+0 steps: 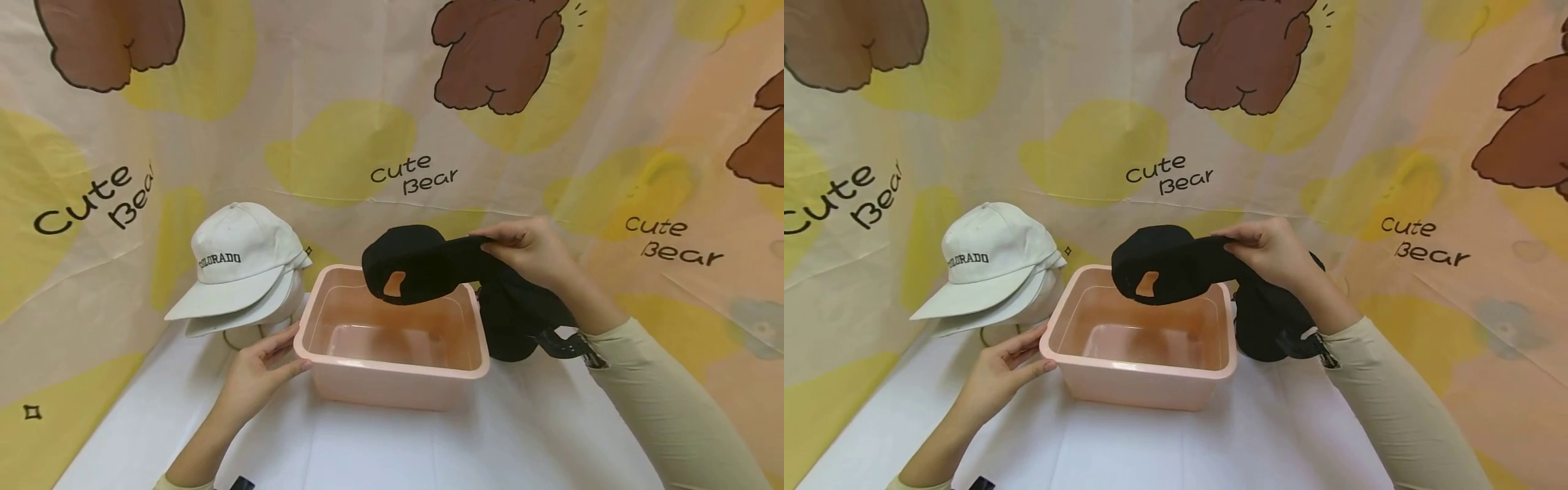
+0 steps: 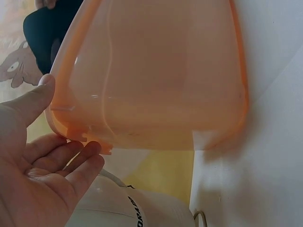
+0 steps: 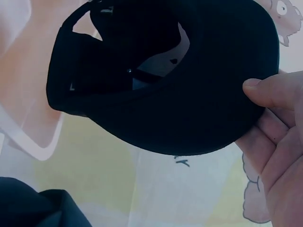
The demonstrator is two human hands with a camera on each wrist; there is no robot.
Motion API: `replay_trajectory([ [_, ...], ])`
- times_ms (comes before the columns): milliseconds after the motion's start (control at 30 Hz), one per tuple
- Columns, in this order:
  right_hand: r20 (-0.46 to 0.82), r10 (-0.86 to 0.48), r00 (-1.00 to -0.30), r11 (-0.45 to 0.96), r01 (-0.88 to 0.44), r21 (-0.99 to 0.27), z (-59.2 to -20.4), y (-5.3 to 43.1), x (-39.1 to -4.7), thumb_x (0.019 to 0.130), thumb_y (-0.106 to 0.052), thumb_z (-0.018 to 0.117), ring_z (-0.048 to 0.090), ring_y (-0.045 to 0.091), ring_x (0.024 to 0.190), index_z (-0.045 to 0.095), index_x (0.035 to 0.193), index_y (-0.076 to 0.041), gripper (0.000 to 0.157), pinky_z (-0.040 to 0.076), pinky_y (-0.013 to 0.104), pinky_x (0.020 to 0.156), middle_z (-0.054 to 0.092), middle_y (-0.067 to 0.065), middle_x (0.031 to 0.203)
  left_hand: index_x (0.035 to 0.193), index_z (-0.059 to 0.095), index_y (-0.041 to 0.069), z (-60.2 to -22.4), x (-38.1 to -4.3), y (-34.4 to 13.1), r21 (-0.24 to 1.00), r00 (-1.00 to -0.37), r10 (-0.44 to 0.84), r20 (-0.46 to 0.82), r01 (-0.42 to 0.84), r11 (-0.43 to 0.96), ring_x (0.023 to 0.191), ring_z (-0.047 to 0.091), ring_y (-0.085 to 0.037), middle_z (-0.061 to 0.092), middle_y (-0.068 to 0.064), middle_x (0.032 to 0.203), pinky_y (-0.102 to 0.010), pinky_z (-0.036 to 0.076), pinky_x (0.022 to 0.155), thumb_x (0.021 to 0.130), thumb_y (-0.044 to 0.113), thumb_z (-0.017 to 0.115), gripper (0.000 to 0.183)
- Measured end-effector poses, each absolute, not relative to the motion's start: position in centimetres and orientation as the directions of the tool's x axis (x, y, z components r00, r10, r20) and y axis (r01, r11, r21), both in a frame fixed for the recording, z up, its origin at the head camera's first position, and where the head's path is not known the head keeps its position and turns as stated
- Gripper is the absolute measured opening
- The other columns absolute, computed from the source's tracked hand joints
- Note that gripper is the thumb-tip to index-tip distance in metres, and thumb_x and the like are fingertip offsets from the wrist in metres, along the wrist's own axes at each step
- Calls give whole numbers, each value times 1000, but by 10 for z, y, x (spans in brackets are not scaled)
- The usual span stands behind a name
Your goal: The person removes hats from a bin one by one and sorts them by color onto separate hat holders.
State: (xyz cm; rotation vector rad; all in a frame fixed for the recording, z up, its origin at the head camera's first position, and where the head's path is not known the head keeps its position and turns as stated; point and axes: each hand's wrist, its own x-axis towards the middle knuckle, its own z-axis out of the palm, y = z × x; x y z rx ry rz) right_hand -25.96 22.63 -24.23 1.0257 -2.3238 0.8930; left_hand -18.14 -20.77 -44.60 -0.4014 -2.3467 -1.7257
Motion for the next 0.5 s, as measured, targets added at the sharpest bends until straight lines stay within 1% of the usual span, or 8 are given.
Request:
replay_trajectory([
  [133,635,-459,-621,488,-774,-404,-239,230,-259,84,16,74,70,-6,91,80,108,-3,31,58,11,71,78,16,102,144,59,7,-447,-181,-208,905,-944,102,315,331,267,127,61,-14,58,-12,146,-20,55,96,82,26,88,71],
  [267,656,-434,-618,461,-778,-427,-233,234,-258,84,19,72,71,-5,96,79,109,1,32,59,12,74,76,23,105,144,59,8,-447,-182,-209,898,-940,103,325,341,276,128,60,-17,59,-11,146,-21,55,98,82,27,87,70],
  [400,670,-406,-621,494,-766,-410,-225,238,-256,84,17,73,71,-5,96,79,109,-1,32,59,11,76,76,22,106,144,59,8,-448,-184,-210,893,-936,103,336,352,282,128,60,-19,59,-11,146,-20,54,98,82,27,87,70],
  [467,679,-393,-620,512,-761,-398,-222,240,-256,84,16,73,72,-5,93,80,109,-1,31,58,11,75,77,21,104,144,59,7,-449,-185,-210,897,-937,106,334,350,269,127,61,-19,59,-11,145,-18,55,96,83,26,87,70],
  [500,684,-387,-618,517,-760,-394,-220,242,-256,84,16,74,72,-5,92,80,108,-2,31,58,11,75,77,21,103,144,58,6,-450,-185,-210,900,-937,108,333,350,260,127,61,-19,59,-12,145,-19,55,96,83,25,87,70],
])
